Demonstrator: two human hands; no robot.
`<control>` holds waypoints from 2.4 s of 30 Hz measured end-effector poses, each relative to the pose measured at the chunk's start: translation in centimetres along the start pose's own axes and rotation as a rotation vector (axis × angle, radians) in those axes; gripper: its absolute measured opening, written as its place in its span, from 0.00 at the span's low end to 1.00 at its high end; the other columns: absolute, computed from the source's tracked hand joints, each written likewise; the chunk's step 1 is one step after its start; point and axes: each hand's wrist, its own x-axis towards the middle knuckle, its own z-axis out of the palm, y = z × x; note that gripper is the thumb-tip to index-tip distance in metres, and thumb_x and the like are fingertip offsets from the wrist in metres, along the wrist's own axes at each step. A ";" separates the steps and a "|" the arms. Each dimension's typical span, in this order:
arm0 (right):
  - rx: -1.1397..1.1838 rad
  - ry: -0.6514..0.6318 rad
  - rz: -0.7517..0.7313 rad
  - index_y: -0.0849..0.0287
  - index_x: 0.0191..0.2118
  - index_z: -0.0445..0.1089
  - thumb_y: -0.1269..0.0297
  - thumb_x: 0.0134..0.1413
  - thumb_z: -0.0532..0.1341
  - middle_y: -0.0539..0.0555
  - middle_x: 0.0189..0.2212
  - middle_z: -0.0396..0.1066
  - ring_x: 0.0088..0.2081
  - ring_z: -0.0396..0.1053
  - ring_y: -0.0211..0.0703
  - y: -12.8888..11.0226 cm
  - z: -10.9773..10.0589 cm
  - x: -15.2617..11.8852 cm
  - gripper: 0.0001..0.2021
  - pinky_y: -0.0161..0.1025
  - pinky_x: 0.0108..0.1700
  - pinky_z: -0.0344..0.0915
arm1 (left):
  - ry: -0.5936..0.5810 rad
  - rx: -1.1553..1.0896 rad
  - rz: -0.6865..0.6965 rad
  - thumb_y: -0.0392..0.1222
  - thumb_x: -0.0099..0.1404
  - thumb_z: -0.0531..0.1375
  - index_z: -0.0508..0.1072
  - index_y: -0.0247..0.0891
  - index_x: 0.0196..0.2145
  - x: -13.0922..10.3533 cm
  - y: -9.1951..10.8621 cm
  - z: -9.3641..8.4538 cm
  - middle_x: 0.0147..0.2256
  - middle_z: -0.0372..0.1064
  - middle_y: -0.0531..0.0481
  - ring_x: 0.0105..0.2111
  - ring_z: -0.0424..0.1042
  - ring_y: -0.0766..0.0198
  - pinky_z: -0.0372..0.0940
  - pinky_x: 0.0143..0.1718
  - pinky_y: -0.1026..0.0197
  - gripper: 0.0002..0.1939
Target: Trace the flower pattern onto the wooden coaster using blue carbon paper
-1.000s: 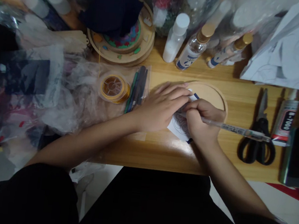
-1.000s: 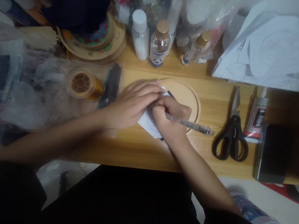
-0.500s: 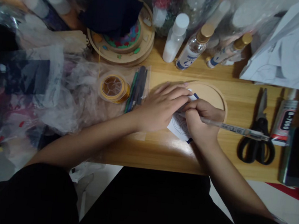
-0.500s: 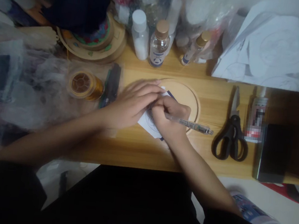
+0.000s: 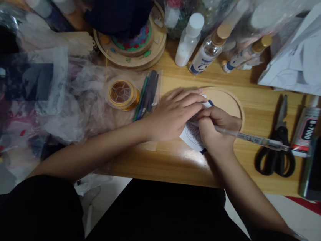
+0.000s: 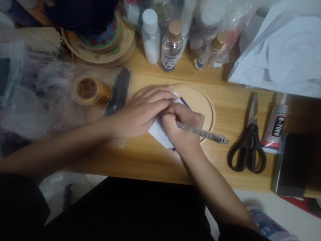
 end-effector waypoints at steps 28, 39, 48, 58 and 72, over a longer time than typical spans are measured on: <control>0.009 -0.033 0.027 0.59 0.21 0.70 0.70 0.46 0.56 0.46 0.18 0.68 0.22 0.64 0.34 0.2 -0.1 -0.1 0.09 0.35 0.29 0.62 | -0.042 0.053 -0.003 0.29 0.66 0.51 0.65 0.36 0.55 -0.2 0.2 0.0 0.61 0.62 0.43 0.66 0.54 0.52 0.49 0.66 0.46 0.20; 0.029 -0.037 0.003 0.60 0.22 0.71 0.72 0.46 0.56 0.45 0.18 0.66 0.21 0.61 0.32 0.2 -0.2 -0.1 0.08 0.34 0.27 0.59 | -0.076 0.037 -0.023 0.29 0.66 0.50 0.65 0.35 0.56 0.0 0.3 -0.2 0.61 0.62 0.42 0.66 0.53 0.53 0.48 0.66 0.46 0.21; 0.064 -0.020 0.041 0.59 0.19 0.68 0.71 0.45 0.56 0.46 0.17 0.67 0.21 0.62 0.33 0.1 -0.1 -0.2 0.08 0.34 0.26 0.60 | -0.091 0.052 -0.029 0.29 0.65 0.50 0.64 0.34 0.56 0.0 0.4 -0.3 0.62 0.61 0.43 0.66 0.53 0.53 0.47 0.67 0.46 0.22; 0.014 0.065 0.071 0.58 0.19 0.69 0.71 0.44 0.56 0.46 0.17 0.68 0.19 0.62 0.33 -0.1 -0.2 -0.1 0.08 0.33 0.24 0.61 | -0.080 0.072 -0.023 0.28 0.65 0.49 0.63 0.35 0.57 -0.1 0.4 -0.2 0.62 0.61 0.43 0.66 0.53 0.53 0.49 0.66 0.45 0.22; -0.037 0.034 0.026 0.58 0.19 0.68 0.71 0.44 0.55 0.46 0.16 0.66 0.20 0.62 0.33 -0.3 -0.3 0.1 0.09 0.33 0.26 0.60 | -0.085 0.060 -0.038 0.29 0.65 0.50 0.64 0.34 0.57 -0.1 0.5 -0.2 0.61 0.61 0.42 0.66 0.53 0.54 0.48 0.67 0.45 0.22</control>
